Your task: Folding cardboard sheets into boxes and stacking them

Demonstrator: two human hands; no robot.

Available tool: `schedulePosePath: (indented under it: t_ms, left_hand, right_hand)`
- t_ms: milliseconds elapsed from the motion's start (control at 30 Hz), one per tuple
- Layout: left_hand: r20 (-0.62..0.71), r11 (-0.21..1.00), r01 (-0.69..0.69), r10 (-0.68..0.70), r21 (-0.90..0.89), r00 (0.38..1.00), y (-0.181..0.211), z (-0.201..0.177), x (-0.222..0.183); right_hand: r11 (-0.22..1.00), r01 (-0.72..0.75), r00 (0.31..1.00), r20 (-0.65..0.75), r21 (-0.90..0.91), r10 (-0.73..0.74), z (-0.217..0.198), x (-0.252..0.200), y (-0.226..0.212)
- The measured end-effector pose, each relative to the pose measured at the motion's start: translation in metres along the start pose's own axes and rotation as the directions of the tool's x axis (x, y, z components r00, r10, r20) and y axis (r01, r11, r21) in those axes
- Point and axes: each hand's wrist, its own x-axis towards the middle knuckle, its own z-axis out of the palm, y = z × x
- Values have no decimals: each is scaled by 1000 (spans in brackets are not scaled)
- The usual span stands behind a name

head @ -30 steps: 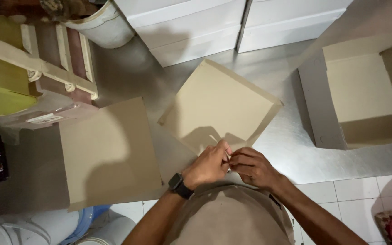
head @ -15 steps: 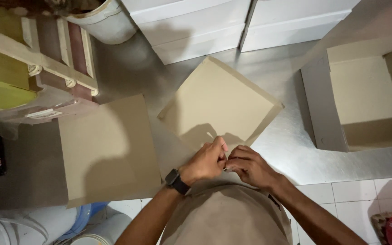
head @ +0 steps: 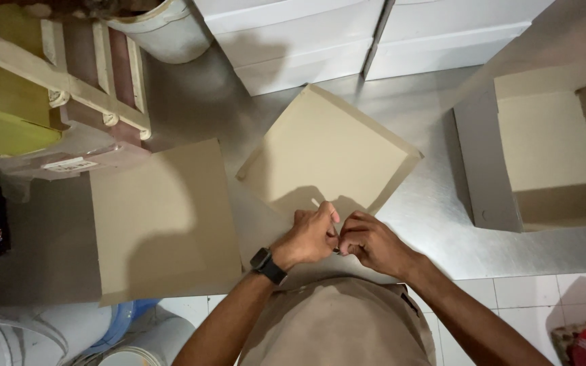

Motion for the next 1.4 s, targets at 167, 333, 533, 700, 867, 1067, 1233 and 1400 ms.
schedulePosePath:
  t_ms: [167,333,533,700,867,1067,1233,1400]
  left_hand:
    - [16,998,67,-67,17,998,-1,-1,-4]
    - [25,995,57,-59,76,998,4,0,-1]
    - [89,992,61,-71,113,993,16,-8,-1]
    - [106,992,108,-115,72,988,13,-8,-2]
    - [135,989,128,-138,77,981,0,3,-5]
    - [186,983,153,-171,106,968,3,0,-12]
    - [160,964,166,-201,209,966,9,-8,-27]
    - [-364,990,23,30,141,931,-27,20,-47]
  right_hand:
    - [995,67,997,-39,-72,-70,6,-6,8]
    - [993,71,997,-15,-92,-73,12,-7,14]
    - [983,77,997,20,-168,-75,7,0,12]
    - [973,128,992,11,-192,-128,14,-1,17]
    - [960,191,980,-10,-206,-197,21,-5,7]
    - [930,306,943,-67,-206,-325,33,-5,-3]
    - [906,358,919,-89,-227,-385,33,9,-21]
    - [898,299,924,-136,-322,-357,56,10,-5]
